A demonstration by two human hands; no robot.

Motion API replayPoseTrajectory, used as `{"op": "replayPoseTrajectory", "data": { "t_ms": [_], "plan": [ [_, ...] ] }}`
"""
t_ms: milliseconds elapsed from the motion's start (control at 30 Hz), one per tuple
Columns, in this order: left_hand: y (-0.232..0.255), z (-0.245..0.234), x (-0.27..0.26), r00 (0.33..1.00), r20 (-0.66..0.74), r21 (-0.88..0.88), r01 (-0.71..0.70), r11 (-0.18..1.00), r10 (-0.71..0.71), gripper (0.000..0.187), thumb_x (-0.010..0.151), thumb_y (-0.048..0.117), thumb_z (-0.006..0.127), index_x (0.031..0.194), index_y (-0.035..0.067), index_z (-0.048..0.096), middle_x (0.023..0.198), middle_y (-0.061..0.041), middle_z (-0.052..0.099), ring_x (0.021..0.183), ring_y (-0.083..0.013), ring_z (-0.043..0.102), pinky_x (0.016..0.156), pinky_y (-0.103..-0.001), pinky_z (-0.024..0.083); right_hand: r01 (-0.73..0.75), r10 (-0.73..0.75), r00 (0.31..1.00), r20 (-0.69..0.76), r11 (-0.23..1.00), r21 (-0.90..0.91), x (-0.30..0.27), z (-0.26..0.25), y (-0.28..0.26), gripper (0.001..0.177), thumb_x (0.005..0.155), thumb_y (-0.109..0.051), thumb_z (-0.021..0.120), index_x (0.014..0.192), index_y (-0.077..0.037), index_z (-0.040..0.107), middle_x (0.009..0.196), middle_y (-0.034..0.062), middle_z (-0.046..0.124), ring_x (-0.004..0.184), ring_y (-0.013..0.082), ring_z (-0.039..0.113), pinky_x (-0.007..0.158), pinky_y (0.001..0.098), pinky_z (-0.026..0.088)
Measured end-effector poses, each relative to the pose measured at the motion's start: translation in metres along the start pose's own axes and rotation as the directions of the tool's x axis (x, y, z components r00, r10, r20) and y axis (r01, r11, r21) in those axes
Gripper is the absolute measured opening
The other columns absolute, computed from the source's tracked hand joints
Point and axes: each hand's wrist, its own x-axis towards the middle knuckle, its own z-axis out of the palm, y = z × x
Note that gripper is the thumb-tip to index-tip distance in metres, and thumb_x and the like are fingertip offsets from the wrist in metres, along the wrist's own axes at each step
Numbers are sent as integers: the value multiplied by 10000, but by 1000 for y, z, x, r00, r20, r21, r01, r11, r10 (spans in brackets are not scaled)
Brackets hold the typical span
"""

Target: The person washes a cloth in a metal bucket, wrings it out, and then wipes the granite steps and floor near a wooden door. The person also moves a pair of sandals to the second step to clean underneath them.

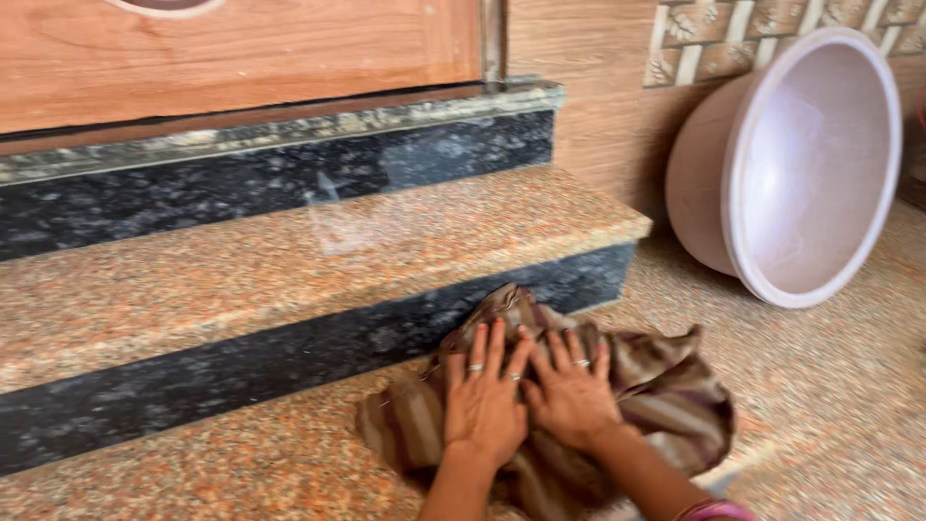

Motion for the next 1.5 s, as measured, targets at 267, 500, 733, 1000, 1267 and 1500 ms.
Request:
{"op": "replayPoseTrajectory", "data": {
  "t_ms": [267, 500, 733, 1000, 1267, 1500],
  "plan": [
    [-96, -64, -70, 969, -35, 200, 247, 948, -245, 1002, 801, 309, 693, 1640, 172, 162, 1736, -76, 15, 1589, -290, -31, 1165, -636, 110, 329, -280, 932, -231, 921, 210, 17, 3, -126, 850, 910, -376, 565, 1629, -201, 148, 1591, 316, 225, 1506, 479, 126, 1127, 743, 60],
    [-100, -45, -61, 996, -13, 376, 81, 923, -83, 856, 885, 278, 540, 1574, 3, 112, 1734, -141, 9, 1587, -305, 3, 1177, -586, 64, 240, -134, 932, -337, 925, 295, 24, -10, -132, 852, 818, -404, 648, 1591, -276, 314, 1642, 181, 269, 1545, 396, 104, 1118, 736, 72],
    [-86, -10, -9, 1000, 5, 489, 7, 872, -11, 834, 908, 278, 478, 1584, -4, 80, 1734, -136, 22, 1540, -267, 56, 1199, -528, 80, 74, 59, 949, -309, 912, 403, 38, -2, -101, 870, 781, -339, 664, 1585, -316, 333, 1674, 106, 250, 1573, 355, 69, 1116, 741, 105],
    [-54, 17, 37, 991, -22, 504, -103, 858, 132, 826, 917, 261, 477, 1595, -1, 83, 1691, -134, 39, 1523, -267, 127, 1196, -506, 111, -56, 179, 954, -241, 895, 443, 48, -7, -42, 879, 769, -288, 677, 1578, -328, 335, 1696, 72, 197, 1557, 332, 19, 1118, 764, 104],
    [11, 33, 103, 962, 172, 656, -274, 704, 214, 897, 911, 273, 510, 1635, 27, 43, 1726, -102, -47, 1534, -248, 155, 1222, -493, 91, -243, 413, 867, -279, 839, 486, 75, 11, 30, 916, 734, -230, 643, 1574, -238, 278, 1688, 57, 155, 1572, 298, 23, 1144, 746, 135],
    [74, 63, 172, 914, 189, 750, -370, 548, 358, 861, 952, 313, 469, 1635, 57, 11, 1721, -68, -76, 1568, -183, 24, 1227, -490, 29, -384, 547, 815, -193, 758, 528, 89, 18, 116, 1047, 717, -216, 655, 1627, -222, 136, 1720, 10, 80, 1589, 254, 20, 1167, 719, 157]
  ]
}}
